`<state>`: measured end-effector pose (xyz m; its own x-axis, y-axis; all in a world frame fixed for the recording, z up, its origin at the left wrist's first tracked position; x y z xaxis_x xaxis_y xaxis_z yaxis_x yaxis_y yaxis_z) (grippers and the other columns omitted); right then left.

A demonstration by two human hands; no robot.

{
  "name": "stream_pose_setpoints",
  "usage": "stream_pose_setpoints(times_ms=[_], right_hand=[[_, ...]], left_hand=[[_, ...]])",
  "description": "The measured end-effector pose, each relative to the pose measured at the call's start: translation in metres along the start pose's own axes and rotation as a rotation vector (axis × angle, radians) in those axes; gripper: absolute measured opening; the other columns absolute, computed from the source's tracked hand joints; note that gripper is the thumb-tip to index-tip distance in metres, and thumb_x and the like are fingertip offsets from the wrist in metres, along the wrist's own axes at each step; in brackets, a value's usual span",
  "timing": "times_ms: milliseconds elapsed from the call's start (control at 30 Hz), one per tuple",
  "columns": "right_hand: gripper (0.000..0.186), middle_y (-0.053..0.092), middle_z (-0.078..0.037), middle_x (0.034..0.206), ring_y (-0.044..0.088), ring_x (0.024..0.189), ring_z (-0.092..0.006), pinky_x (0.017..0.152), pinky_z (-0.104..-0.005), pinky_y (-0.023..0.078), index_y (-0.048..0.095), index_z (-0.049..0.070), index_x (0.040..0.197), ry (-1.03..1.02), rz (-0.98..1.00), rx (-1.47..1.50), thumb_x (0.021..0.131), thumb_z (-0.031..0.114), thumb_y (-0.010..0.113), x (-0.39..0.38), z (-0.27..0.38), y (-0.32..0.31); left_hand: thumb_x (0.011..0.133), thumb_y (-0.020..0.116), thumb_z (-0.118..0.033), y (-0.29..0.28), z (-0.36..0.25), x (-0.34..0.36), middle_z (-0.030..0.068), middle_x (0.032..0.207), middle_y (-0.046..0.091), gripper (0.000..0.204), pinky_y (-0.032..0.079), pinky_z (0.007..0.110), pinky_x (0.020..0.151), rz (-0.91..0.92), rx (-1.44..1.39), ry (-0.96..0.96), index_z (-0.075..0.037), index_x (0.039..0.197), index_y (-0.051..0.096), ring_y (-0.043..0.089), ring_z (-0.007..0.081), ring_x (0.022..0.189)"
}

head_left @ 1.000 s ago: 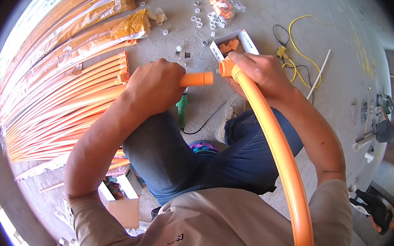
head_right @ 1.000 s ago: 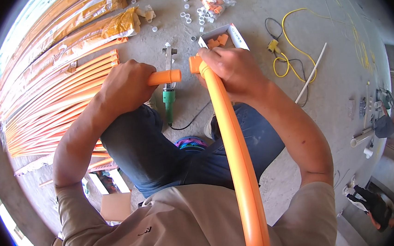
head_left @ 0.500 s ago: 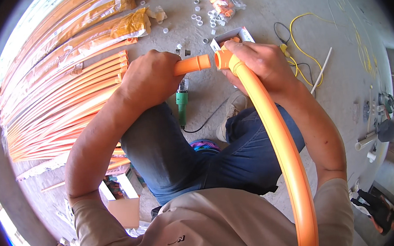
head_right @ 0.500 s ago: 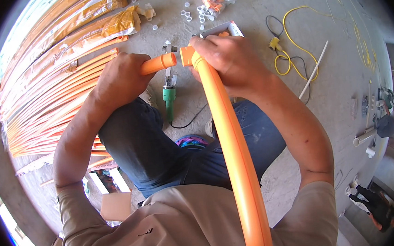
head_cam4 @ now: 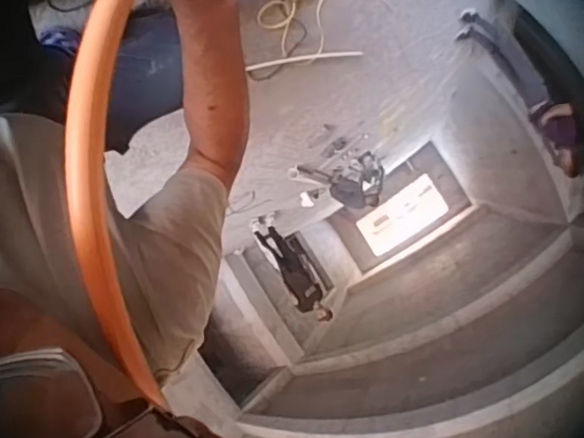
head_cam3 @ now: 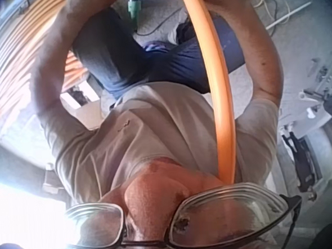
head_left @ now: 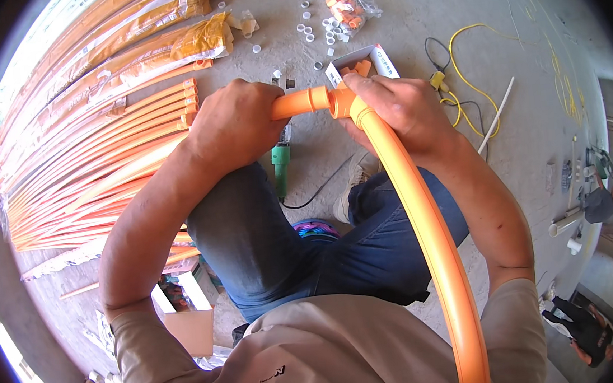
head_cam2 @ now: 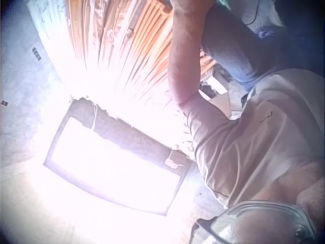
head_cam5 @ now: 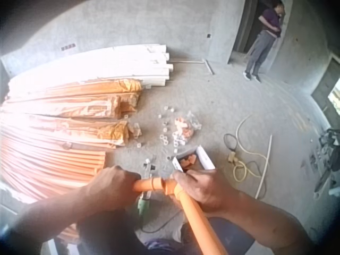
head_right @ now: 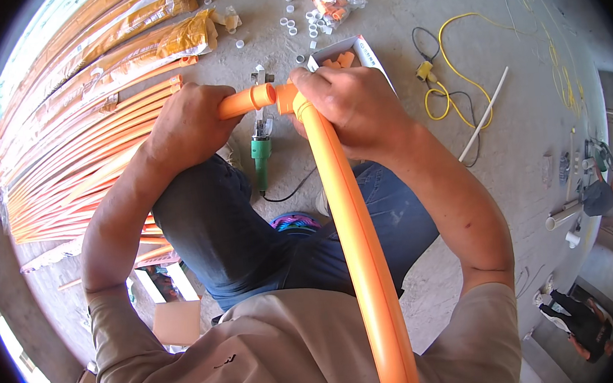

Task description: The person measures an orange pipe with a tape measure, cuts it using a pipe cutter, and then joins it to another pipe segment using a T-junction connector and a heating tool.

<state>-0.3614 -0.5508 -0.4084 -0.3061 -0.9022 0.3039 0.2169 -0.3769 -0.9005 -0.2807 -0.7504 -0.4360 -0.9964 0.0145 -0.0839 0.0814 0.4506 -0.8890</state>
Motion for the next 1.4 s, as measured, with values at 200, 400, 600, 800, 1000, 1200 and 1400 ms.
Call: stream_pose_setpoints(times_ms=[200,400,600,800,1000,1200,1400], right_hand=[[0.047,0.072,-0.016,0.089,0.072,0.073,-0.0308,0.065,-0.0358,0.058,0.063,-0.007,0.116,0.008,-0.012,0.003,0.077,0.013,0.08,0.001,-0.001,0.0],[0.046,0.072,-0.016,0.087,0.072,0.071,-0.0309,0.064,-0.0356,0.058,0.064,-0.007,0.114,0.012,-0.056,0.018,0.075,0.012,0.081,0.001,-0.003,-0.001],[0.043,0.072,-0.016,0.085,0.072,0.07,-0.0313,0.063,-0.0354,0.058,0.064,-0.005,0.112,0.026,-0.049,0.026,0.076,0.012,0.081,0.002,-0.004,-0.003],[0.044,0.073,-0.017,0.085,0.073,0.07,-0.0316,0.064,-0.0356,0.058,0.064,-0.005,0.113,0.045,-0.05,0.038,0.076,0.012,0.08,0.001,-0.003,-0.004],[0.044,0.073,-0.018,0.087,0.072,0.071,-0.0323,0.065,-0.0367,0.058,0.064,-0.006,0.113,0.041,-0.045,0.035,0.077,0.013,0.08,-0.001,-0.004,-0.007],[0.048,0.071,-0.018,0.087,0.071,0.07,-0.0322,0.064,-0.0375,0.058,0.064,-0.005,0.117,0.045,0.0,0.041,0.077,0.014,0.08,-0.006,-0.005,-0.006],[0.036,0.064,-0.02,0.077,0.066,0.068,-0.0372,0.059,-0.0431,0.052,0.063,-0.005,0.11,0.069,-0.025,0.117,0.083,0.017,0.07,-0.008,-0.003,-0.003]], left_hand=[[0.085,0.068,-0.02,0.0,-0.002,0.0,0.0179,0.08,0.071,0.014,0.056,0.05,0.074,0.024,-0.023,0.011,-0.008,0.087,0.073,0.069,0.0402,0.079],[0.085,0.067,-0.019,-0.001,-0.002,0.002,0.0176,0.082,0.071,0.013,0.055,0.05,0.075,0.046,-0.03,0.017,-0.008,0.088,0.073,0.069,0.04,0.08],[0.085,0.067,-0.019,0.001,-0.001,0.003,0.0175,0.081,0.071,0.013,0.055,0.05,0.075,0.037,-0.046,0.025,-0.007,0.088,0.073,0.069,0.0405,0.079],[0.086,0.067,-0.02,0.004,-0.003,0.006,0.0171,0.081,0.07,0.014,0.055,0.051,0.074,0.038,-0.03,0.049,-0.007,0.087,0.072,0.069,0.0403,0.079],[0.087,0.066,-0.022,0.005,-0.008,0.008,0.0158,0.081,0.071,0.015,0.056,0.049,0.074,0.031,0.021,0.073,-0.008,0.086,0.071,0.07,0.0386,0.079],[0.086,0.066,-0.02,0.008,-0.013,0.007,0.0178,0.075,0.068,0.013,0.055,0.051,0.07,0.008,0.11,0.1,-0.008,0.082,0.07,0.068,0.0404,0.075],[0.086,0.066,-0.021,0.006,-0.019,0.003,0.0171,0.074,0.068,0.013,0.056,0.05,0.069,0.034,0.195,0.05,-0.009,0.082,0.07,0.069,0.0388,0.074]])
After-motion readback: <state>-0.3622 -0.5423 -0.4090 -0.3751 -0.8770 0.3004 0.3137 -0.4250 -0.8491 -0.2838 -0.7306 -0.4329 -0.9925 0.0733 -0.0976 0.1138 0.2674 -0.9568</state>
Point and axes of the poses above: each hand's wrist, its own x-axis towards the middle knuckle, its own y-axis out of the palm, z = x × y, the point moved 4 cm from there along x, towards the middle knuckle
